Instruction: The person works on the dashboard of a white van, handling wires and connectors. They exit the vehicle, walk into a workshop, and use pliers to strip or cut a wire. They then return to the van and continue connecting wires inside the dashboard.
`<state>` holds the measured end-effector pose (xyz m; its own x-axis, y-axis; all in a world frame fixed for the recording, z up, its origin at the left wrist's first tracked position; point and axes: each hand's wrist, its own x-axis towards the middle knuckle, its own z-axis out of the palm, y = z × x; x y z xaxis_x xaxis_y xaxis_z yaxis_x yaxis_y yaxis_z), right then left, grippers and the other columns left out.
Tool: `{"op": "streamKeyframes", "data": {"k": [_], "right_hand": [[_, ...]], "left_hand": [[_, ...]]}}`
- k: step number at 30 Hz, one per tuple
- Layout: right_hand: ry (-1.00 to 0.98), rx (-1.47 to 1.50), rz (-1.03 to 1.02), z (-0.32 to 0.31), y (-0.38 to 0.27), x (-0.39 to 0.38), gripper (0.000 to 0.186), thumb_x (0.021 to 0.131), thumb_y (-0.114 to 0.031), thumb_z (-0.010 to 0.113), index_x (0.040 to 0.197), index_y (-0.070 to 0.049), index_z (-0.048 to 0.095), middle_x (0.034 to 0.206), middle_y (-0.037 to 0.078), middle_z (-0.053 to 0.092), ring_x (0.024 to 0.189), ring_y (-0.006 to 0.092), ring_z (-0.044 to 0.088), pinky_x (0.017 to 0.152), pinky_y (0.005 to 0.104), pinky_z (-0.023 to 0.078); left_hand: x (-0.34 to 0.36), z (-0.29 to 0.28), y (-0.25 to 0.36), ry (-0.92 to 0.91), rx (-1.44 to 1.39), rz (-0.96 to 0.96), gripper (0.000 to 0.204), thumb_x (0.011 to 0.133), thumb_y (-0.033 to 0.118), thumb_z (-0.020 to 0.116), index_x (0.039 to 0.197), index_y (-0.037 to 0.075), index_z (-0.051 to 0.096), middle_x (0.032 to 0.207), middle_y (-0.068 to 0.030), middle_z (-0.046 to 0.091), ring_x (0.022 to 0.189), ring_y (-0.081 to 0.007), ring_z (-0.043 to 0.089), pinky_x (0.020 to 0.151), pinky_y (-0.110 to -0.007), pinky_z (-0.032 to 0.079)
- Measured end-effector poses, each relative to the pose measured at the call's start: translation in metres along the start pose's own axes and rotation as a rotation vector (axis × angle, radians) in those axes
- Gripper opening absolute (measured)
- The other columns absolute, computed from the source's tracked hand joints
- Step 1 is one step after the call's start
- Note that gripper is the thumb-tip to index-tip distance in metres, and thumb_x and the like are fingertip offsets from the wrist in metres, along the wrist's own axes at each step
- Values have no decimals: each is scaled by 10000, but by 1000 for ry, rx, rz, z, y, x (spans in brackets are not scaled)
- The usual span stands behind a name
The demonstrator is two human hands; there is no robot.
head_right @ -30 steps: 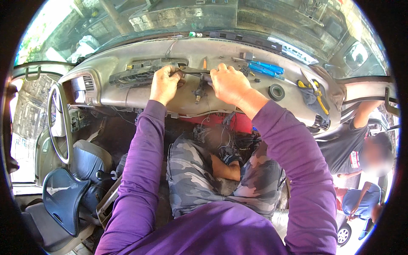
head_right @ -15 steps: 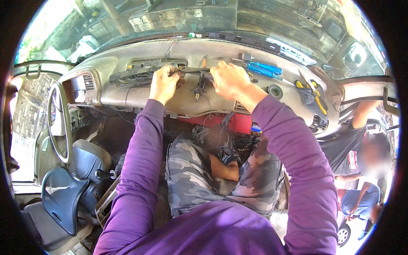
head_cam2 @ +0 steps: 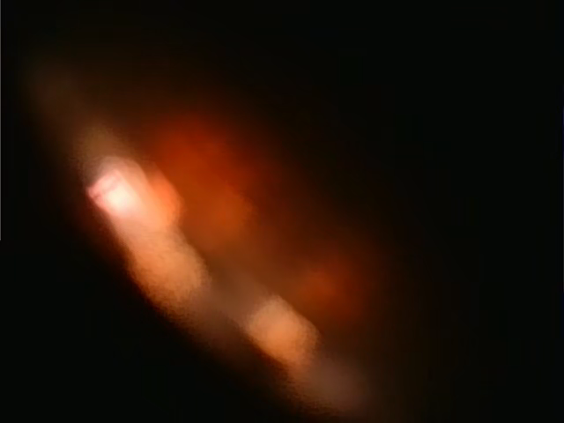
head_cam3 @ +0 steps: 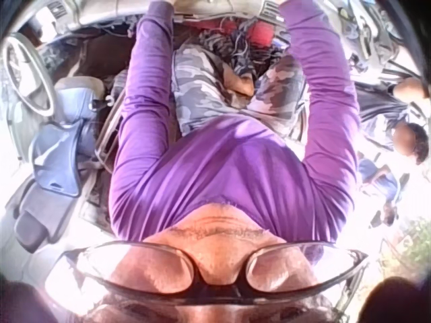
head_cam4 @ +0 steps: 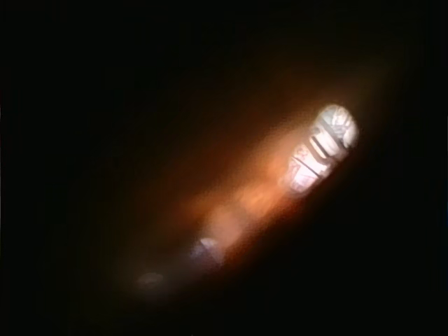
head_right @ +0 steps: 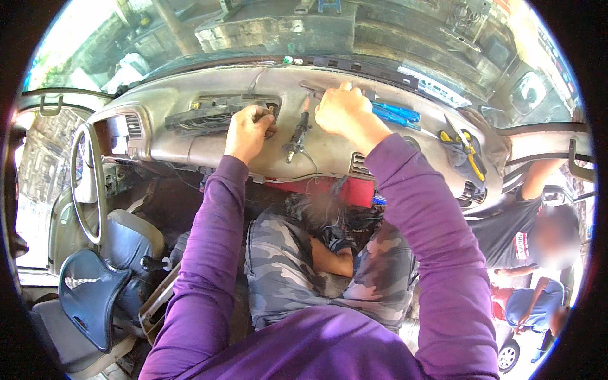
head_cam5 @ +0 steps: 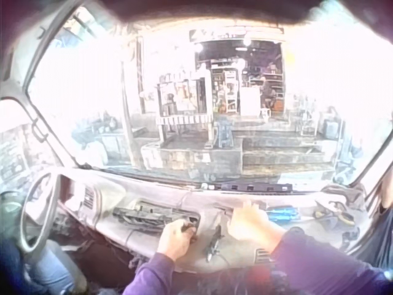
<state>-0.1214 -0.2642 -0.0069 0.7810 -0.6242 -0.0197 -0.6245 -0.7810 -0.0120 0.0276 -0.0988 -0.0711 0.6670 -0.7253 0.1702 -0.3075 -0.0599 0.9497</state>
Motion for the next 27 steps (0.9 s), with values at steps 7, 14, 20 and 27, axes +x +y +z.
{"op": "streamKeyframes", "data": {"k": [7,14,20,27], "right_hand": [[194,-185,-66,26,-8,-20,379,884,-208,655,1211,-17,643,1273,190,552,1188,368,593,946,488,539],[352,49,-670,47,-1,-37,316,834,-68,654,1146,-118,663,1168,149,587,1011,348,670,846,461,577],[404,674,-760,18,-8,-112,404,784,43,678,1165,-92,663,1258,145,608,1075,351,668,870,427,564],[-74,1124,-278,86,-14,-182,289,860,-12,741,1137,-11,657,1150,144,665,1056,228,649,938,350,503]], "left_hand": [[2,3,-4,16,11,-18,157,944,70,645,994,-70,694,834,-126,735,714,-164,711,672,-295,573],[8,4,-7,56,121,67,177,924,97,681,999,-60,711,840,-156,747,720,-189,726,679,-327,585],[8,2,-16,20,0,38,169,953,84,651,1000,-72,696,839,-128,740,709,-167,726,669,-295,578],[4,4,-9,61,122,39,166,954,98,670,980,-63,697,826,-120,740,702,-163,724,656,-295,572]]}}
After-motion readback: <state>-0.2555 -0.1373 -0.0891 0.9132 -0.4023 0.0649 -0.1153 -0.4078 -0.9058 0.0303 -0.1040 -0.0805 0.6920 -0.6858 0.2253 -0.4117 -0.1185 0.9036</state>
